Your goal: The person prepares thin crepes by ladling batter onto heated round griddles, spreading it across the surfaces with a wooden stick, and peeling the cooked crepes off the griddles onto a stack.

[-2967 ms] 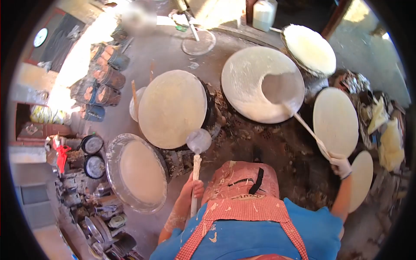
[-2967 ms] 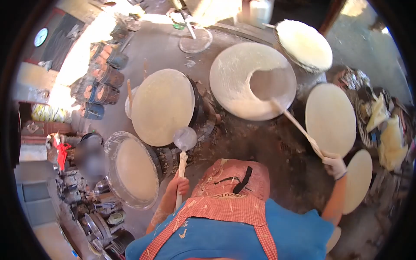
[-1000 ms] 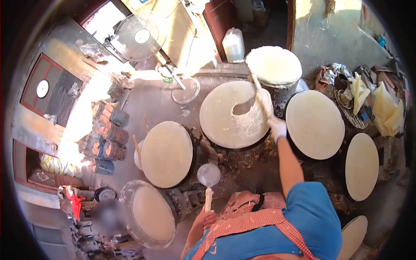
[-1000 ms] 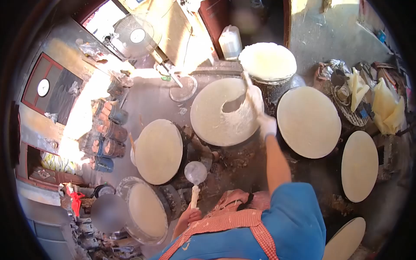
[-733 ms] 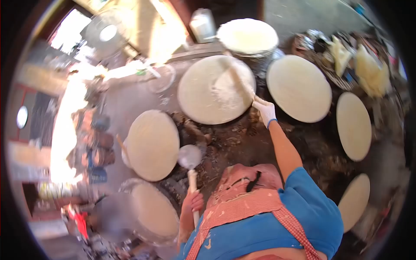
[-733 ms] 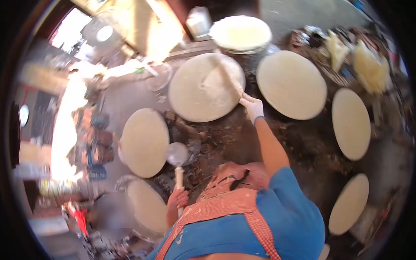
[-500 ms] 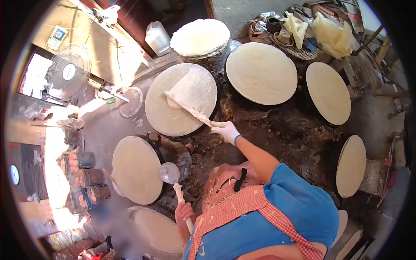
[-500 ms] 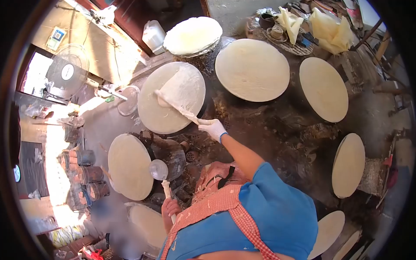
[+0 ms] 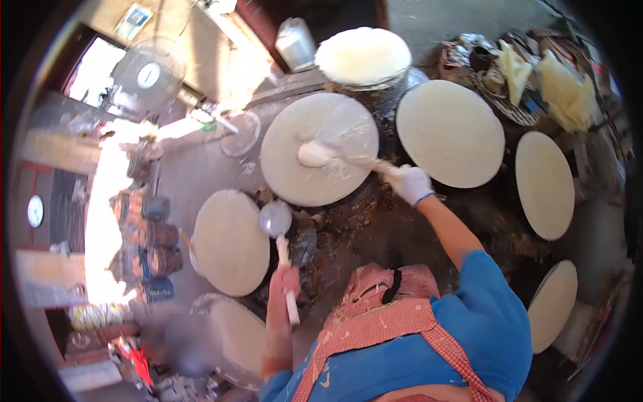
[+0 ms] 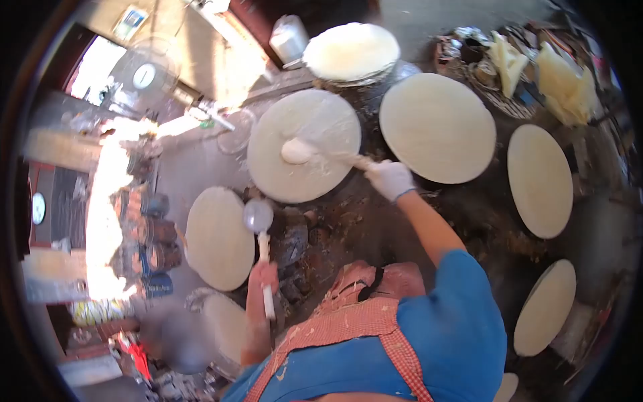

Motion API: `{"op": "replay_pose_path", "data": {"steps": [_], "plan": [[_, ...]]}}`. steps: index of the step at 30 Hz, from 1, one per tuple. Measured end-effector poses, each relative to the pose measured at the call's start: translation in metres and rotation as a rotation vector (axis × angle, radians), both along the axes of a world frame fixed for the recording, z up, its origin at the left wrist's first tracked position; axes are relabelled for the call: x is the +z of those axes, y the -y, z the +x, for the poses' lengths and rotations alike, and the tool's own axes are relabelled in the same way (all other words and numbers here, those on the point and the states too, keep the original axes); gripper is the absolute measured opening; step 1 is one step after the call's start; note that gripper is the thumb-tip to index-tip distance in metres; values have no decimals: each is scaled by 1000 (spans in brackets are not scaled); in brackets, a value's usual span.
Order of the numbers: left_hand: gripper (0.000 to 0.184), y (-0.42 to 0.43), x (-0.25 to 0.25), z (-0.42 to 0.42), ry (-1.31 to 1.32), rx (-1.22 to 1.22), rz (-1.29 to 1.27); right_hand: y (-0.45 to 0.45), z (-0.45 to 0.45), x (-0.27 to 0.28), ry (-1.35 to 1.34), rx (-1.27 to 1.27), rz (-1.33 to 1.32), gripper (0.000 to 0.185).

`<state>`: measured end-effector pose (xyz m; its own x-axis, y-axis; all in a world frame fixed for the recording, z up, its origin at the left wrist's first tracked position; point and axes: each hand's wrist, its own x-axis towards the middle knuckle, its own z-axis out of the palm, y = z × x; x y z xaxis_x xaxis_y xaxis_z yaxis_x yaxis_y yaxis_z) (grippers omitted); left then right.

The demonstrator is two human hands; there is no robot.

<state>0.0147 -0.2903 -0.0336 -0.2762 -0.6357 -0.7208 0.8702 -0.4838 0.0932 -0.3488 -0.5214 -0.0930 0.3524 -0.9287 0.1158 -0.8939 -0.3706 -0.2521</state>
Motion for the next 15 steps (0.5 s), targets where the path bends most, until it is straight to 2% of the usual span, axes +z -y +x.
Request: {"op": "replay_pose_path", "data": {"steps": [1, 2, 3, 4, 6, 7, 9, 11, 12, 13, 14, 15], "plan": [[41, 18, -5, 2, 85, -81, -100, 6, -8, -8, -25, -47, -11, 28], [39, 36, -10, 0, 167, -87, -171, 6, -11, -18, 62, -150, -26, 28], [35, 53, -13, 0, 94, -55, -182, 3, -8, -20, 148, -255, -38, 29], [32, 74, 0, -11, 60, 12, -157, -4, -1, -20, 94, -198, -74, 30], [31, 105, -7, -12, 47, -72, -260, -24, 6, -14, 37, -87, -86, 34], [31, 120, 2, -24, 112, 46, -222, -25, -1, -22, 24, -33, -108, 38], [27, 140, -4, -28, -23, 111, -114, -28, -16, -14, 40, -102, -102, 37], [18, 156, -8, -38, 66, 181, -78, -39, -21, -18, 56, -285, -76, 39], [18, 162, -17, -46, 251, 179, -113, -50, -16, -20, -58, -310, -121, 43], [22, 170, -28, -54, 433, 173, -152, -64, -9, -31, -74, -303, -218, 35], [31, 178, -36, -64, 468, 170, -111, -81, 9, -13, -133, -258, -225, 29], [26, 184, -31, -81, 556, 203, -54, -94, 25, -19, -129, -216, -173, 26]]}}
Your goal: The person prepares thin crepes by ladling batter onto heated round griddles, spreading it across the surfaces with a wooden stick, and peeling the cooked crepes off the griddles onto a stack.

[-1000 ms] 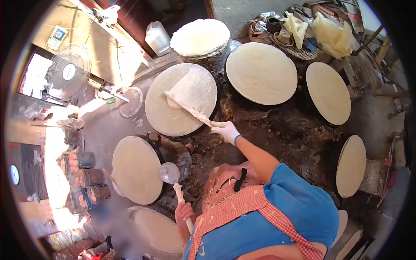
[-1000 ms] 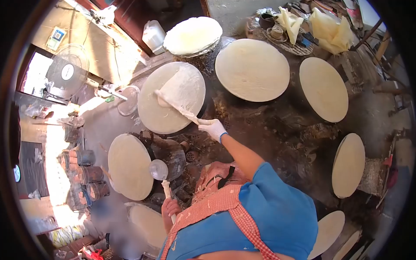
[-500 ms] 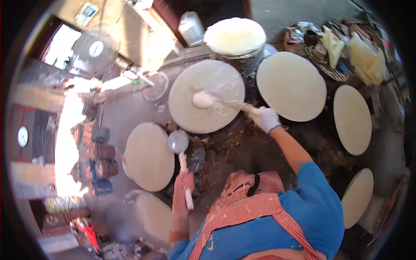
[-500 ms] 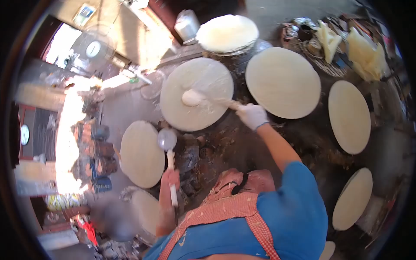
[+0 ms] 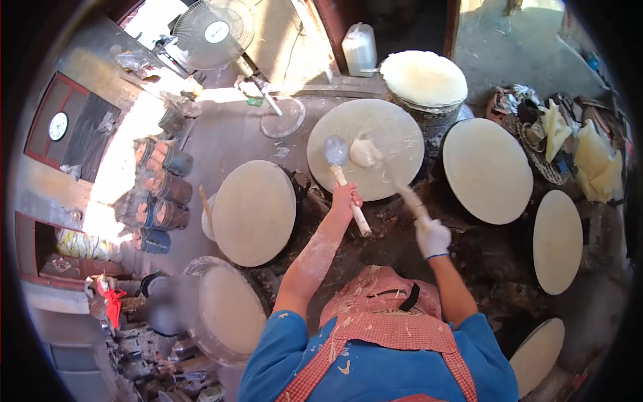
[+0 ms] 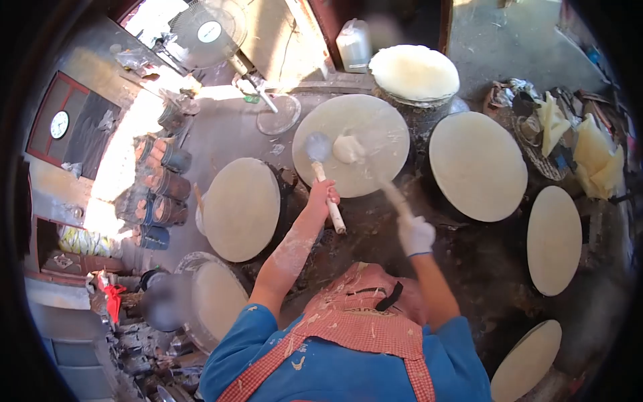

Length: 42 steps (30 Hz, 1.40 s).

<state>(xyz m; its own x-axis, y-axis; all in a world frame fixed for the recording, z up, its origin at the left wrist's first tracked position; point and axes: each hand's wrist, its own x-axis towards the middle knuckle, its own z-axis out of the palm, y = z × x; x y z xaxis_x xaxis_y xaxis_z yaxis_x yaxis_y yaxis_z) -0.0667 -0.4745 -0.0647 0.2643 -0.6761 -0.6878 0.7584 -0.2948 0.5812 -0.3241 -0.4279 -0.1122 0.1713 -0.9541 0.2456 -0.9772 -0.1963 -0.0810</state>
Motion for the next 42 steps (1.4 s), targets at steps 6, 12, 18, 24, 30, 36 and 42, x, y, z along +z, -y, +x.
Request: {"op": "replay_pose_path", "data": {"steps": [6, 12, 18, 24, 30, 36, 42], "plan": [[13, -84, 51, 31, -281, -410, -354, -41, 24, 36, 291, 75, 24, 29], [26, -148, 63, 44, -873, -180, -51, -66, 15, 28, 257, 135, -206, 29], [42, -182, 69, 24, -661, -521, -383, -40, 15, 42, 212, 44, -154, 23], [30, -200, 31, -22, -814, -405, 18, -2, -76, 36, 342, -406, 323, 31], [29, -210, 17, -67, -1020, -313, 146, -10, -221, 24, 804, -375, 194, 32], [29, -188, 28, -86, -982, -415, 123, 23, -247, 46, 656, -615, 513, 45], [31, -166, 39, -80, -910, -504, 214, 30, -212, 82, 904, -655, 699, 47]]}}
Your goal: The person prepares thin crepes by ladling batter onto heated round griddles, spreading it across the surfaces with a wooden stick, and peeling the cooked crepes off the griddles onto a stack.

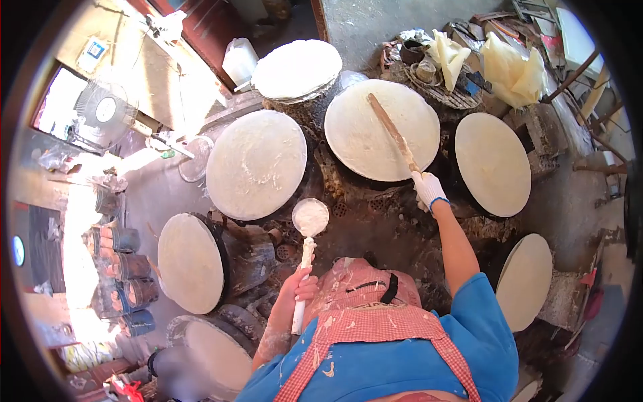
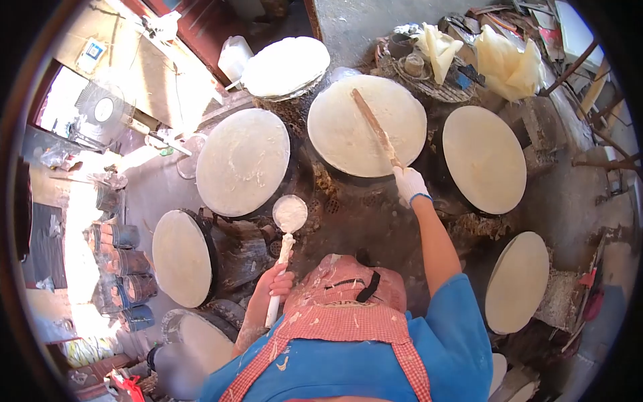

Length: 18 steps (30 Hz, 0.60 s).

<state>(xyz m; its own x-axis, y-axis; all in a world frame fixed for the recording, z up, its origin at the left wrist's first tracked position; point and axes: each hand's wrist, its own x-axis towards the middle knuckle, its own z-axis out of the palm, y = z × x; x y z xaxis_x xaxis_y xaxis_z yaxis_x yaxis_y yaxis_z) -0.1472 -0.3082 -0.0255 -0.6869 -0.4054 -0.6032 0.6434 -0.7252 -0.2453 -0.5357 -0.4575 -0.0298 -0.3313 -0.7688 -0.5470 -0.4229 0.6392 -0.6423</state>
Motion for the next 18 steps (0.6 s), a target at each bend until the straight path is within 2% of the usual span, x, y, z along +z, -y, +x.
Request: {"op": "replay_pose_path", "data": {"steps": [4, 7, 10, 11, 13, 15, 16, 18], "plan": [[33, 7, 1, 10, 22, -74, -53, -8, -1, -11, 110, -59, -7, 44], [35, 9, 2, 18, 74, -155, -93, -32, -6, 5, 504, -118, 93, 45], [35, 15, 7, 25, 141, -258, -110, -85, -9, 4, 560, -108, 128, 47], [33, 17, 7, 27, 183, -304, -122, -108, -8, 12, 601, -103, 96, 43], [31, 16, -16, 44, 132, -359, -112, -165, -21, -13, 503, -88, 131, 34], [30, 23, -27, 52, -1, -416, -28, -235, -23, -3, 373, -136, 301, 33], [29, 27, -25, 54, -75, -447, 61, -271, -19, 5, 368, -272, 296, 33], [29, 38, -30, 52, -15, -560, 93, -345, -4, 14, 13, -110, 436, 29]]}}
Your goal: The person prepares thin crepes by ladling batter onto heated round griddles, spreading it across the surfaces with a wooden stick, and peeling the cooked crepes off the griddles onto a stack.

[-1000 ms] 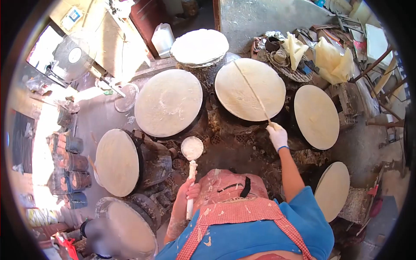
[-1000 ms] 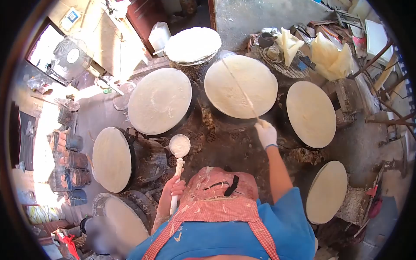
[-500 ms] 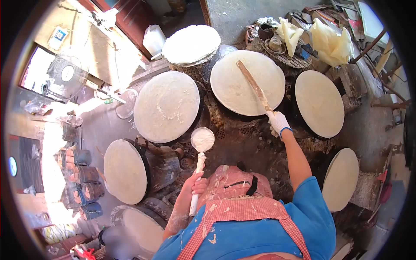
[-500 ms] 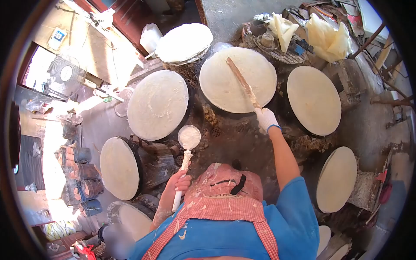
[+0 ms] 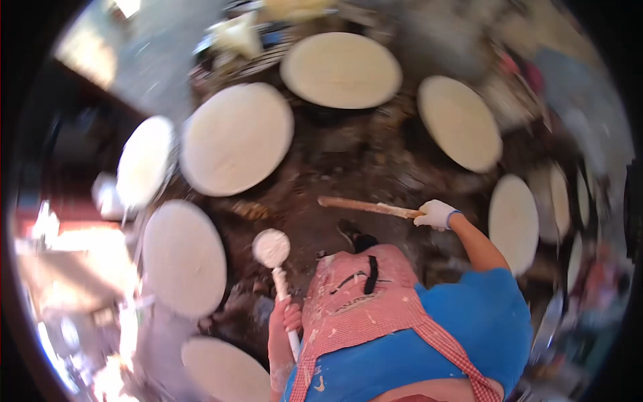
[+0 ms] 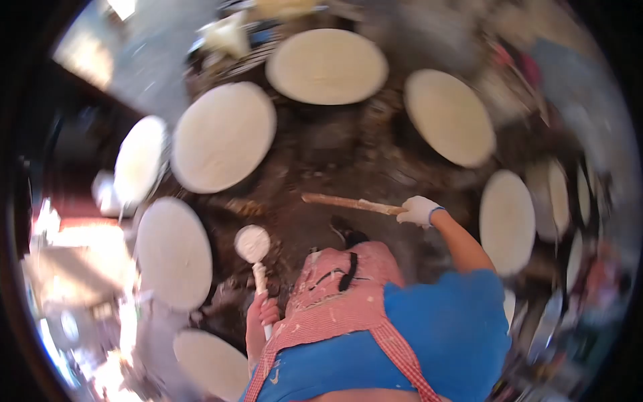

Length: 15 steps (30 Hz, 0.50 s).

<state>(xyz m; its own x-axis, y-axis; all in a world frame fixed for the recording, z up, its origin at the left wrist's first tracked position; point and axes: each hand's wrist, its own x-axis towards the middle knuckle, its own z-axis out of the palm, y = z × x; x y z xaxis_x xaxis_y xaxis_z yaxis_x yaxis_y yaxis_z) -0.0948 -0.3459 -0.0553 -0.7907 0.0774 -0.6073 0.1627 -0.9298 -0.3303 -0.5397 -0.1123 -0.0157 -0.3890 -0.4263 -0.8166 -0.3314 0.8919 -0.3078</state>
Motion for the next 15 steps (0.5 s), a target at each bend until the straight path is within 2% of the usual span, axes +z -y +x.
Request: {"op": "replay_pose_path", "data": {"steps": [1, 2, 4, 6, 8, 9, 10, 11, 12, 15], "plan": [[21, 6, 11, -12, 37, -69, 29, -54, 6, -32, -300, 346, -106, 32], [15, 10, 21, -23, 77, -116, 44, -96, 20, -29, -316, 271, -81, 32], [21, 17, 12, -38, 12, -191, 87, -152, 42, -23, -233, 523, 278, 36], [28, 19, 3, -59, 29, -229, 56, -211, 41, 6, -232, 456, 296, 34], [34, 15, 21, -100, 19, -275, 2, -315, 23, 3, -419, 556, 294, 29], [35, 11, 21, -115, 31, -327, -60, -395, 1, -33, -341, 380, 497, 31], [36, 7, 19, -128, 41, -378, -121, -377, -1, 12, -369, 373, 554, 32], [29, 3, 10, -140, -78, -388, -136, -350, -5, 65, -404, 370, 615, 33], [29, -2, 14, -155, -75, -390, -138, -350, -9, 64, -401, 369, 613, 33], [31, -24, 24, -206, -108, -399, -29, -338, -7, 21, -849, -241, 169, 33]]}}
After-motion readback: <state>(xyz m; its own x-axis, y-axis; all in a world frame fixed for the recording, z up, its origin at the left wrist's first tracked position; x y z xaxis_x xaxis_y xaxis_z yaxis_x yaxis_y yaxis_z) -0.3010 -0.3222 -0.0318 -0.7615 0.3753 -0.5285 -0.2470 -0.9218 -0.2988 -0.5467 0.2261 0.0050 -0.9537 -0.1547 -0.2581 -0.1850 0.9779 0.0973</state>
